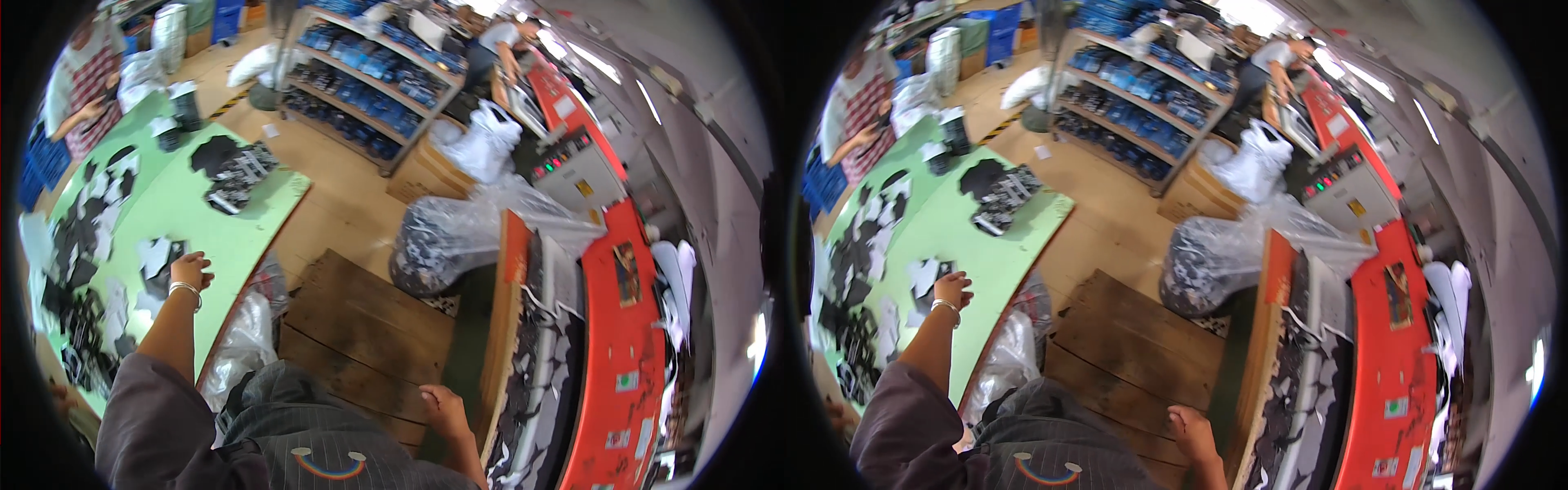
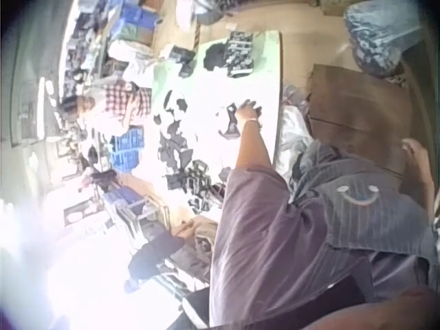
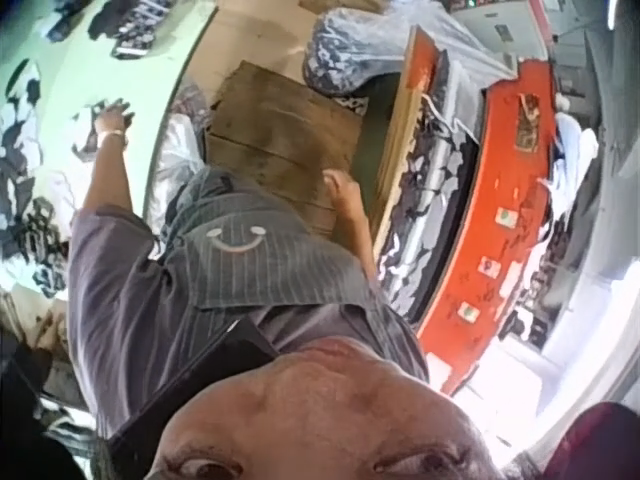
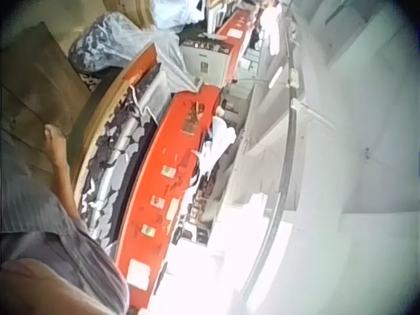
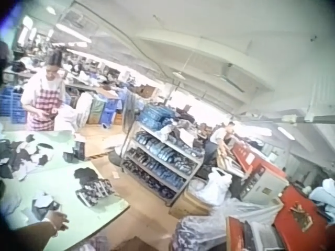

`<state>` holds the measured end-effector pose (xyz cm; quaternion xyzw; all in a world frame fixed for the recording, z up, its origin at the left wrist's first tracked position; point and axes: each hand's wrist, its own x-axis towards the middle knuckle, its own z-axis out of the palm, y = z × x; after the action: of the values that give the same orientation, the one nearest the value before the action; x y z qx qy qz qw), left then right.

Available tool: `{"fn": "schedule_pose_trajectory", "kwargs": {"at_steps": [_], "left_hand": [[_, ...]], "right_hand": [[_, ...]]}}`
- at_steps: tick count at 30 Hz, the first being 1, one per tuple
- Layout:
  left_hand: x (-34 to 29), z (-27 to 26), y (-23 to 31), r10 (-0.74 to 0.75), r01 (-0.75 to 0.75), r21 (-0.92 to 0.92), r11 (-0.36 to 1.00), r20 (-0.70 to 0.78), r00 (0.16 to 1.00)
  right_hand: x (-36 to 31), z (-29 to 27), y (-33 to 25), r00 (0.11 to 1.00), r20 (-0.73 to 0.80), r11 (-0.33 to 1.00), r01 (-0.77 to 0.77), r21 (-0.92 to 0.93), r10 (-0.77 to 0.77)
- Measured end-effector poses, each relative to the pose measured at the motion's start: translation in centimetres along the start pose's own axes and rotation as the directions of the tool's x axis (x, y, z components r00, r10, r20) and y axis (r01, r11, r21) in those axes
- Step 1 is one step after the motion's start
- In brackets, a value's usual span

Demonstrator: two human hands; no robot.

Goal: Cutting leather shoe components using a die and a hydraulic press machine.

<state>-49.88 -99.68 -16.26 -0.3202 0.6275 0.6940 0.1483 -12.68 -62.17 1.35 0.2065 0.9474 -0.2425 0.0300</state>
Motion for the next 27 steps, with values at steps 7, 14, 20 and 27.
{"fn": "schedule_pose_trajectory", "kwargs": {"at_steps": [7,14,20,27], "left_hand": [[-8.0,22.2,1.2,0.148,-0.395,0.446,0.803,0.494,0.857],[-22.4,45.2,-2.5,0.121,-0.544,0.342,0.766,0.755,0.645],[-33.7,61.7,-6.8,0.138,-0.691,0.170,0.703,0.920,0.368],[-47.9,75.3,-13.1,0.018,-0.797,0.043,0.602,0.998,0.068]], "right_hand": [[-3.9,-6.5,6.2,0.811,-0.441,0.923,-0.354,0.151,0.384],[-18.7,-13.8,21.9,0.293,-0.727,0.594,-0.782,0.192,0.621],[-31.5,-13.2,34.1,-0.343,-0.524,-0.161,-0.918,0.362,0.780],[-36.0,-13.2,38.8,-0.454,-0.433,-0.319,-0.881,0.350,0.779]]}}
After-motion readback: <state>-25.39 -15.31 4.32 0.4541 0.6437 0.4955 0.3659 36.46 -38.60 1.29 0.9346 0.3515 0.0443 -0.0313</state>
